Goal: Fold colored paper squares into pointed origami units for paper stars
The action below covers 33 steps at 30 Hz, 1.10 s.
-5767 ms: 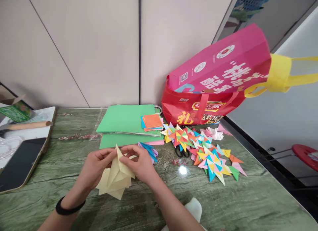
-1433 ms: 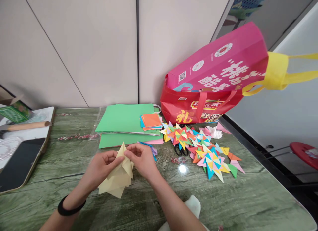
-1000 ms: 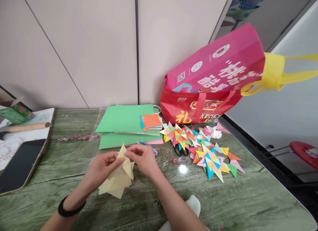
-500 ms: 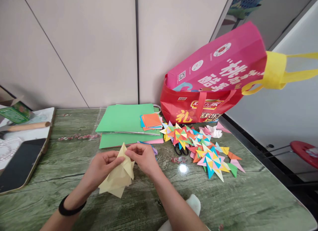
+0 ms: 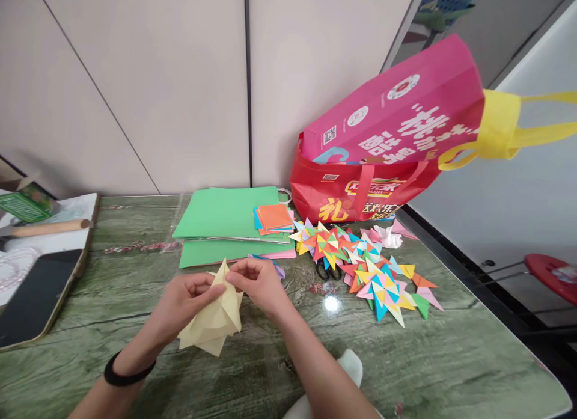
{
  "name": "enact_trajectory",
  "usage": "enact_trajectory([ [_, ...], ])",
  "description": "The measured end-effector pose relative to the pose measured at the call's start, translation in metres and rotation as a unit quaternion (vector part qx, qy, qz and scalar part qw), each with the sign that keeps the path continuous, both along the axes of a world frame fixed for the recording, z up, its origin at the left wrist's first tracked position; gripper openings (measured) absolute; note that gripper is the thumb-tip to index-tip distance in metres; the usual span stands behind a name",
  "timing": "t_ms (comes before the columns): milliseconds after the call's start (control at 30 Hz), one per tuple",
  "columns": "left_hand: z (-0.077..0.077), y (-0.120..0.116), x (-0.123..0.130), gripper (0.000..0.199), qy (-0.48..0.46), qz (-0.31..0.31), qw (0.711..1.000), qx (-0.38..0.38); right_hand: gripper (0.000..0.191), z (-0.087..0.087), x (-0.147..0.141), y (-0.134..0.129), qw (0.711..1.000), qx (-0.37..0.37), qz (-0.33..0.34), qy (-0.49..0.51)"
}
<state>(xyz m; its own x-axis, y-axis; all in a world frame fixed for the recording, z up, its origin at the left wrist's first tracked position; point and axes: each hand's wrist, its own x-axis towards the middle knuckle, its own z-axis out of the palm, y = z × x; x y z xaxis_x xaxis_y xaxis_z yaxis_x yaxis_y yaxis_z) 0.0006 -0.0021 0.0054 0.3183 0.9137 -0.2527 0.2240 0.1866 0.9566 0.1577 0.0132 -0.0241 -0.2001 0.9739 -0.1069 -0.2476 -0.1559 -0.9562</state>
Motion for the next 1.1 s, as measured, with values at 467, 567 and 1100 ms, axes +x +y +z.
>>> enact_trajectory([
  [467, -0.0045, 0.0009, -0.0008, 0.030, 0.023, -0.034, 0.999, 0.024, 0.028, 0.0034, -0.0019, -0.0015, 1.000, -0.008, -0.018, 0.019],
  [567, -0.0035, 0.0009, -0.0004, 0.030, 0.031, -0.035, 0.998, 0.034, 0.028, 0.0048, -0.0030, -0.0026, 0.999, 0.008, -0.031, 0.001],
  [1100, -0.0008, 0.0002, 0.0019, 0.031, 0.055, -0.044, 0.996, 0.049, 0.027, 0.0057, -0.0003, -0.0026, 0.998, 0.018, -0.056, -0.002],
])
